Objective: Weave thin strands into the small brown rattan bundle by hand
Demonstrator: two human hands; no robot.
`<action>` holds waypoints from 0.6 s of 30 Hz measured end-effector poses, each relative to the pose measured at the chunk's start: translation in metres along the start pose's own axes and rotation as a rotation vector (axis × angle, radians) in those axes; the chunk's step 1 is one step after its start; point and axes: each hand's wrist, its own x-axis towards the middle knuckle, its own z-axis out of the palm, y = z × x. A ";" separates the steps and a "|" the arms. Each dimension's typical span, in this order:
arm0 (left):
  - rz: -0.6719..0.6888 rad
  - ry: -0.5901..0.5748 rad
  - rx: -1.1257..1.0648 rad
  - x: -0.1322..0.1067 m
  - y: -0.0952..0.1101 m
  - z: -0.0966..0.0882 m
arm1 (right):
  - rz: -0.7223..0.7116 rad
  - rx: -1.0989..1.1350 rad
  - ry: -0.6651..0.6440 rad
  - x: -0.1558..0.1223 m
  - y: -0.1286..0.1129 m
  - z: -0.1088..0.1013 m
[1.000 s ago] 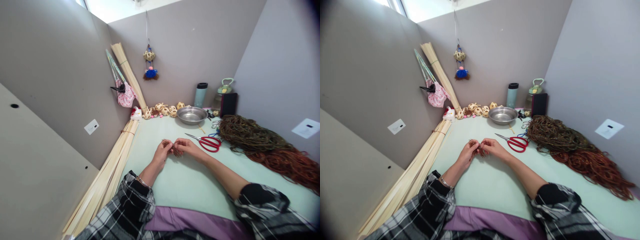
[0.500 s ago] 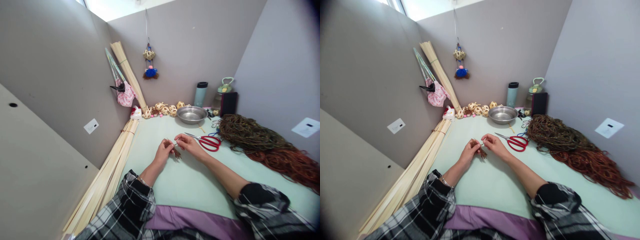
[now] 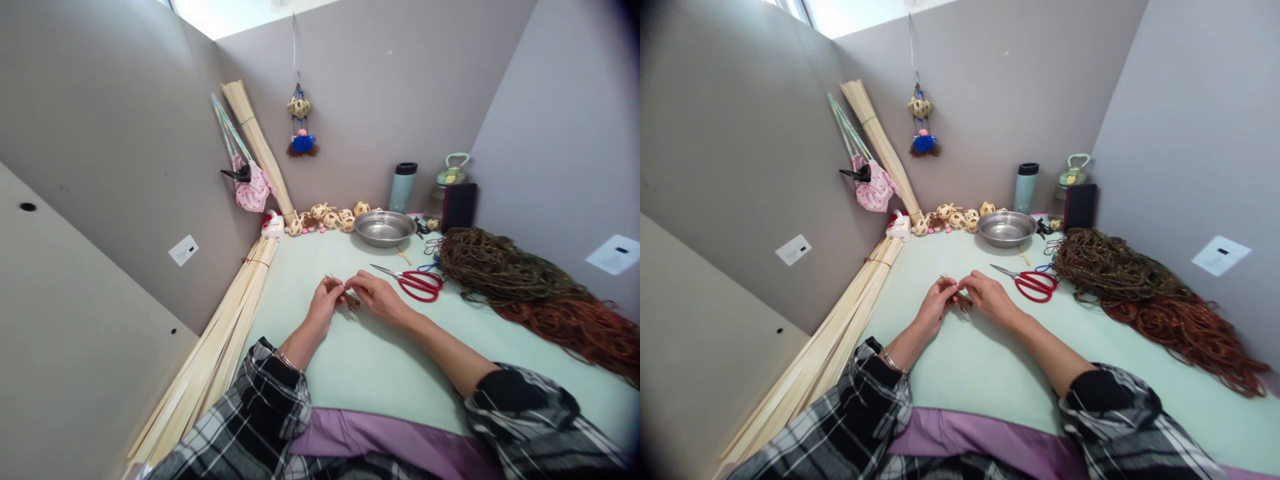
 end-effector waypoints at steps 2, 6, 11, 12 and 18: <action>0.001 -0.005 0.002 0.000 0.000 0.000 | -0.011 -0.091 -0.034 -0.001 -0.002 -0.001; -0.009 -0.010 -0.006 -0.001 0.002 0.000 | 0.019 -0.248 -0.124 -0.004 0.001 0.000; 0.007 -0.015 -0.034 0.000 0.004 0.001 | 0.200 -0.286 -0.071 0.000 0.015 0.000; 0.007 -0.019 -0.032 0.000 0.005 0.001 | 0.216 -0.211 -0.034 0.001 0.016 -0.001; -0.007 -0.068 0.004 -0.002 0.006 0.003 | 0.214 0.441 -0.017 0.008 0.005 -0.008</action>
